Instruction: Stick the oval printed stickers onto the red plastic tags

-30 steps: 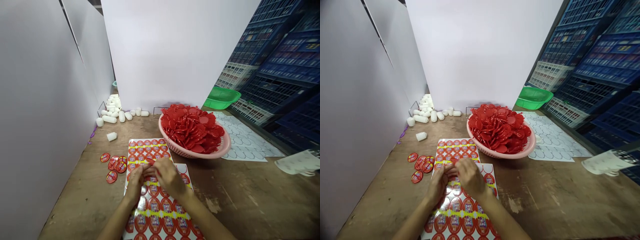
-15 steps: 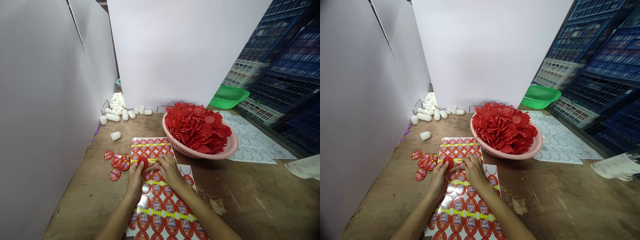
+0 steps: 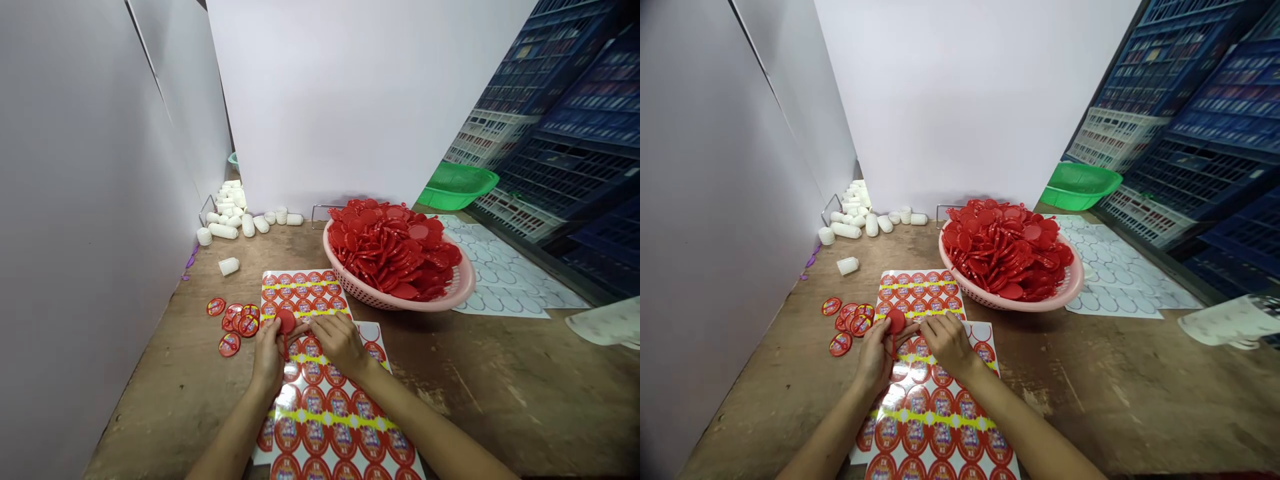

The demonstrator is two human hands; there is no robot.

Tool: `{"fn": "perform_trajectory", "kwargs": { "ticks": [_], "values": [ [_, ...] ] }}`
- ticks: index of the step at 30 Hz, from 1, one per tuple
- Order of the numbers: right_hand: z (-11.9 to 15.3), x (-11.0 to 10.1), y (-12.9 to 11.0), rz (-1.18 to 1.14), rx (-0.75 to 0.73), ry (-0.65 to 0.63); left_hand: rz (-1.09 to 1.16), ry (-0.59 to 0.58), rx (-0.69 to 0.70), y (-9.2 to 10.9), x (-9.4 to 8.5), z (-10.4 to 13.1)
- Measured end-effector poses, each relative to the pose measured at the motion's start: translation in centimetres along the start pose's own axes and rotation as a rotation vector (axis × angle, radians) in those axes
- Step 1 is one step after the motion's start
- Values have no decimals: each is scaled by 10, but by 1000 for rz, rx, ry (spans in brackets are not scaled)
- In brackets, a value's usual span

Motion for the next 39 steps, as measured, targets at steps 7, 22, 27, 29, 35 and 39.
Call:
{"fn": "perform_trajectory", "kwargs": {
  "ticks": [7, 22, 27, 29, 35, 39],
  "values": [
    [1, -17, 9, -431, 148, 87, 11, 37, 19, -1, -4, -2],
    [-17, 9, 25, -1448, 1015, 144, 173, -203, -125, 8, 13, 11],
    [-2, 17, 21, -1434, 1191, 448, 33, -204, -51, 0, 14, 13],
    [2, 17, 13, -1384, 1208, 432, -143, -94, 28, -4, 5, 9],
    [10, -29, 5, -866, 968, 329, -373, -4, 170, 1, -3, 5],
    [6, -44, 12, -924, 869, 197, -547, -45, 237, 10, 4, 10]
  ]
}}
Point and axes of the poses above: each hand's wrist, its own z-axis away from the middle knuckle, its own x-axis out of the palm, y = z × x, the point moved 6 cm from there along -z, towards the middle knuckle
